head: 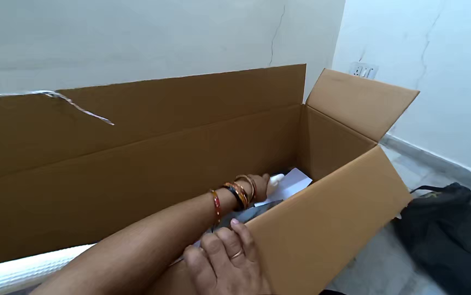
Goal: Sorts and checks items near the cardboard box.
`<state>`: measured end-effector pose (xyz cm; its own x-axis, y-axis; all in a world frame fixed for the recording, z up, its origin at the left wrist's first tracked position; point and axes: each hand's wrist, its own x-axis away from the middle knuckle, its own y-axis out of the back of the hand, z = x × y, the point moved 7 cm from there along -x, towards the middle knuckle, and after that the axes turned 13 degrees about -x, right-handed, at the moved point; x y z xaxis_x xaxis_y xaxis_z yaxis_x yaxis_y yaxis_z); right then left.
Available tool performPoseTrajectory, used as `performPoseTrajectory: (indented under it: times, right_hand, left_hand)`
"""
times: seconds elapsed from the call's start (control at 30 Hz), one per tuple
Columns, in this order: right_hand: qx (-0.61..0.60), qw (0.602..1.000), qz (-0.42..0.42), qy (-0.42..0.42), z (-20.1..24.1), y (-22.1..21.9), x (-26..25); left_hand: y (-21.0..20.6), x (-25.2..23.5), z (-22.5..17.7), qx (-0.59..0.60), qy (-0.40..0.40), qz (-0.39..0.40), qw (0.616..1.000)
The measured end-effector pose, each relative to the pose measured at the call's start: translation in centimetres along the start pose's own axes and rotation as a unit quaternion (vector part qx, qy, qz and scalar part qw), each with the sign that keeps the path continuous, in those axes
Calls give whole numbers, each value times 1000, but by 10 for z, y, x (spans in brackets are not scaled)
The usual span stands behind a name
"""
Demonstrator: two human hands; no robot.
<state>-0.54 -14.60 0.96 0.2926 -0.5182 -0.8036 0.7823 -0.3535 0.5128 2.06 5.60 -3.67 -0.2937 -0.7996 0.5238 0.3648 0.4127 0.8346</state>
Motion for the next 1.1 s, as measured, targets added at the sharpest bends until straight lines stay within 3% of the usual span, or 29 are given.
performPoseTrajectory:
  times: [0.13, 0.33, 0.67, 0.87, 0.97, 1.1]
  right_hand:
    - [2, 1000, 5, -3, 0, 0, -5]
    - [3, 1000, 7, -4, -1, -3, -7]
    - [11, 1000, 6, -6, 0, -3, -5]
    - [11, 1000, -4, -2, 0, -2, -4]
    - [15, 1000, 1, -4, 0, -2, -6]
    - [10, 1000, 1, -8, 0, -2, -5]
  left_hand:
    - [43, -8, 66, 45, 75, -97, 991]
    - [47, -18, 159, 4, 190, -258, 947]
    - [39, -17, 146, 13, 182, -169, 969]
    - [64, -4, 162, 32, 201, -187, 961]
    - [55, -10, 172, 29, 213, -186, 959]
    - [36, -22, 163, -66, 189, -263, 944]
